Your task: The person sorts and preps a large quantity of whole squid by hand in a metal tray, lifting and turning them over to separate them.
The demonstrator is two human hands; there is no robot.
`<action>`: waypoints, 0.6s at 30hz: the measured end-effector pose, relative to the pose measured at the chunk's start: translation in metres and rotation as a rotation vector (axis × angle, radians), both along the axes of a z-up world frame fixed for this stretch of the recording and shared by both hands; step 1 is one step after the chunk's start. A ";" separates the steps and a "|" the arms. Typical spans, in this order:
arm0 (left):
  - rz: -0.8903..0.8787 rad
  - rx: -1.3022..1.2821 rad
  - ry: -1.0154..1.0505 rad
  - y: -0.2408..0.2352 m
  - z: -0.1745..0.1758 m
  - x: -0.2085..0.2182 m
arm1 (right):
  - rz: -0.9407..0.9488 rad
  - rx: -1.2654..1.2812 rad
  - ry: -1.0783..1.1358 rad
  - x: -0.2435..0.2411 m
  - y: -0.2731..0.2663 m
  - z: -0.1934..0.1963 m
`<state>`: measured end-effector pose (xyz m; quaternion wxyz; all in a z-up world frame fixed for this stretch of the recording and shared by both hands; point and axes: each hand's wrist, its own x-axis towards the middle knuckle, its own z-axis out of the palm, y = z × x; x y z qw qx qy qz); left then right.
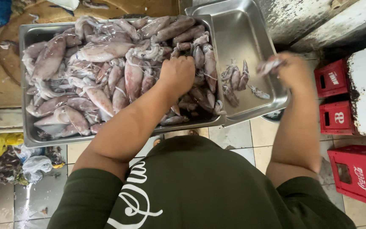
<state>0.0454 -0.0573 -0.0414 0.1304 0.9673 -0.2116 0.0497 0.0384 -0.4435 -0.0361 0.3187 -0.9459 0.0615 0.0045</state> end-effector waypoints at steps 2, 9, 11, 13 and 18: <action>0.003 -0.048 0.067 0.005 0.001 0.005 | 0.023 -0.090 0.044 0.002 -0.008 -0.051; 0.058 -0.302 0.300 0.045 0.023 0.008 | -0.032 0.116 -0.242 -0.010 0.064 -0.046; -0.093 -0.583 0.341 0.059 0.030 0.003 | 0.238 0.170 -0.485 -0.014 0.106 -0.004; -0.073 -0.668 0.461 0.063 0.037 -0.004 | 0.387 0.061 -0.537 -0.021 0.152 0.037; -0.142 -0.942 0.574 0.076 0.046 -0.026 | 0.761 -0.030 -0.770 -0.023 0.242 0.082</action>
